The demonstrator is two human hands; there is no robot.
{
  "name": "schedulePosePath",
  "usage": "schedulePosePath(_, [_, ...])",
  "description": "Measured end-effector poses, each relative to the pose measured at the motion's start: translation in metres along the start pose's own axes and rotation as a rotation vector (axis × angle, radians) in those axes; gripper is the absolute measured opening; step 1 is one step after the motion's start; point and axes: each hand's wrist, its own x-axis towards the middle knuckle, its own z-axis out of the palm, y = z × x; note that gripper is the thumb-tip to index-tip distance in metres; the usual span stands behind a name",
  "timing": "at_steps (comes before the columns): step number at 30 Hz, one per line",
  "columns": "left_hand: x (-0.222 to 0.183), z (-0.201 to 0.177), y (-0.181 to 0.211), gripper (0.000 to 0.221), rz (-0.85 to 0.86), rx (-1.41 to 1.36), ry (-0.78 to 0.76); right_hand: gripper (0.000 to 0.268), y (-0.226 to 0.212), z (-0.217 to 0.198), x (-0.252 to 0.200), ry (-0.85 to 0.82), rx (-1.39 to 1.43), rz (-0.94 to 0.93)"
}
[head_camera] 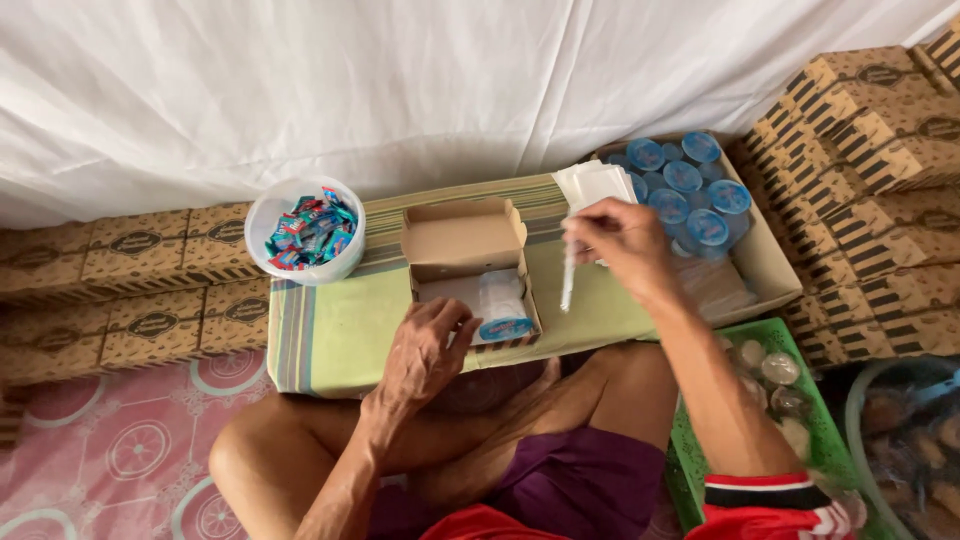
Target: Packing small cardboard boxes with paper liners, water cups, snack packets, and candies.
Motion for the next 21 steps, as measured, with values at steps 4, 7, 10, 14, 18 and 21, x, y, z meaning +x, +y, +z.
schedulePosePath(4, [-0.003,0.002,0.001,0.014,0.059,-0.006,-0.013,0.017,0.015,0.033,-0.007,-0.121,-0.104,0.049])
schedulePosePath(7, [-0.007,0.006,0.001,0.015,0.08,0.002,-0.024,0.014,0.031,0.041,-0.009,-0.14,-0.411,-0.006])
schedulePosePath(10, [-0.008,0.01,0.0,0.022,0.098,0.036,-0.009,0.015,0.043,0.047,-0.005,-0.098,-0.49,-0.005])
schedulePosePath(14, [-0.01,0.012,-0.003,0.024,0.109,0.048,-0.019,0.013,0.042,0.053,-0.001,-0.005,-0.358,0.085])
schedulePosePath(18, [-0.009,0.013,-0.002,0.025,0.109,0.055,-0.021,0.016,0.021,0.054,-0.011,-0.051,-0.341,0.062])
schedulePosePath(21, [-0.011,0.017,-0.006,0.025,0.111,0.058,-0.014,0.013,0.031,0.057,-0.012,-0.078,-0.493,-0.017])
